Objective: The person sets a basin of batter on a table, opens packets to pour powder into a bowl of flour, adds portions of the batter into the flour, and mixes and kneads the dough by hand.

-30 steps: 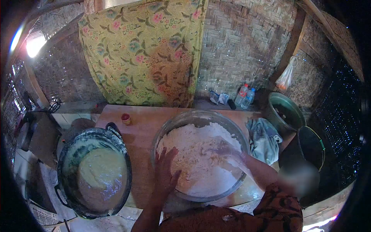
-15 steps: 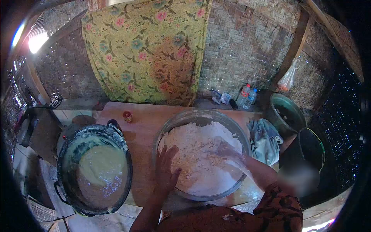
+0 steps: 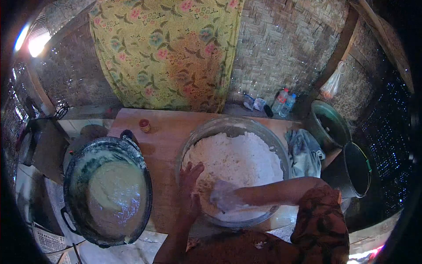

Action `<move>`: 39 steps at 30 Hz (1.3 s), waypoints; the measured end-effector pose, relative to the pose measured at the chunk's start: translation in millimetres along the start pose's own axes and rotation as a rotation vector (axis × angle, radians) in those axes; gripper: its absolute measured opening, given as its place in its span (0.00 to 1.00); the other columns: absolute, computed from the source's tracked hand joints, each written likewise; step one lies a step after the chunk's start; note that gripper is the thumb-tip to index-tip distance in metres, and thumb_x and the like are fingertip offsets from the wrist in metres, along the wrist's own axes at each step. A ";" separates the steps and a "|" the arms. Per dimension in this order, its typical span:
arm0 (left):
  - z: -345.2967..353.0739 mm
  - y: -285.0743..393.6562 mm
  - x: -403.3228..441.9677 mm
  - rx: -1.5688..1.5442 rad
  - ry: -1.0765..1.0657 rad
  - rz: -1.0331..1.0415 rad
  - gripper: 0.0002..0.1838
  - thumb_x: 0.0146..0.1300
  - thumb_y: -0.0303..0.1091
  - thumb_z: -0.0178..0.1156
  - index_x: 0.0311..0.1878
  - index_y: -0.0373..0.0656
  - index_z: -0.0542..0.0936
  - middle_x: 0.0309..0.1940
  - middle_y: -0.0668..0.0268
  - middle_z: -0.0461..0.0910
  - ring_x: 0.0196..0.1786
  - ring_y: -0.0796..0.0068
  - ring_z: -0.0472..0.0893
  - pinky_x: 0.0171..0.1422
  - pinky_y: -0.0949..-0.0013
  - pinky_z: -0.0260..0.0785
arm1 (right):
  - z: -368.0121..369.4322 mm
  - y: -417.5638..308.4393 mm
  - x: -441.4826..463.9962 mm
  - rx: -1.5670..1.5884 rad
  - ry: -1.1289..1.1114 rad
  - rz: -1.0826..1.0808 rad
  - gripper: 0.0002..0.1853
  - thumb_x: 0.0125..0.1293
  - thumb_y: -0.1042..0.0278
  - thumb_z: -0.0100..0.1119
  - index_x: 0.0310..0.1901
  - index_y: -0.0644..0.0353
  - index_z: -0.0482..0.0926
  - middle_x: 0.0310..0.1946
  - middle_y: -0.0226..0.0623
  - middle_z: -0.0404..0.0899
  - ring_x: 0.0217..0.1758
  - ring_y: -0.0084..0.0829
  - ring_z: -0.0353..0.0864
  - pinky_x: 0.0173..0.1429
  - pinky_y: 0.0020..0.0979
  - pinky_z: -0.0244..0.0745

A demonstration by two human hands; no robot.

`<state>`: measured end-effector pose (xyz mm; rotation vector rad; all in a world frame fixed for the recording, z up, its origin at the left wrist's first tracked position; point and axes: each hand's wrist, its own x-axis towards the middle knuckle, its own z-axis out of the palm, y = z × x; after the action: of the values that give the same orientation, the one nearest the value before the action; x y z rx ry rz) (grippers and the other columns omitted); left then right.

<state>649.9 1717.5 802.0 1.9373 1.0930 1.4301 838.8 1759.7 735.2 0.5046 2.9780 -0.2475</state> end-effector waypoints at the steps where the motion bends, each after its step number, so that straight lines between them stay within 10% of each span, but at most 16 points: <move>1: -0.4 -2.2 -0.2 -0.006 -0.007 -0.007 0.41 0.71 0.66 0.25 0.69 0.42 0.67 0.69 0.55 0.68 0.76 0.48 0.56 0.79 0.45 0.31 | -1.0 8.5 10.0 0.020 -0.029 0.008 0.16 0.69 0.67 0.49 0.58 0.57 0.73 0.50 0.44 0.76 0.52 0.40 0.75 0.57 0.43 0.71; 13: 2.5 0.3 2.4 0.173 -0.077 -0.019 0.39 0.72 0.64 0.29 0.70 0.40 0.65 0.70 0.56 0.66 0.76 0.44 0.54 0.79 0.42 0.31 | -37.7 51.3 94.9 0.215 -0.138 0.194 0.20 0.66 0.61 0.54 0.59 0.56 0.74 0.52 0.48 0.76 0.55 0.45 0.76 0.60 0.45 0.70; 23: 4.9 1.6 1.6 0.160 -0.103 0.014 0.39 0.71 0.64 0.33 0.70 0.41 0.64 0.70 0.56 0.64 0.76 0.43 0.53 0.79 0.40 0.30 | -50.4 44.2 -52.5 0.466 0.014 0.243 0.24 0.64 0.56 0.58 0.60 0.56 0.74 0.54 0.52 0.77 0.57 0.49 0.77 0.63 0.46 0.69; 39: 4.9 -0.3 3.1 0.146 -0.053 0.007 0.36 0.70 0.60 0.42 0.70 0.42 0.64 0.71 0.55 0.64 0.76 0.44 0.53 0.79 0.43 0.33 | -56.7 152.0 39.6 0.158 -0.139 0.469 0.28 0.67 0.50 0.55 0.66 0.52 0.69 0.63 0.45 0.69 0.66 0.45 0.68 0.68 0.47 0.65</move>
<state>654.8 1720.6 801.9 2.0693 1.1974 1.3278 847.9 1924.0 763.8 1.1264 2.6199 -0.4486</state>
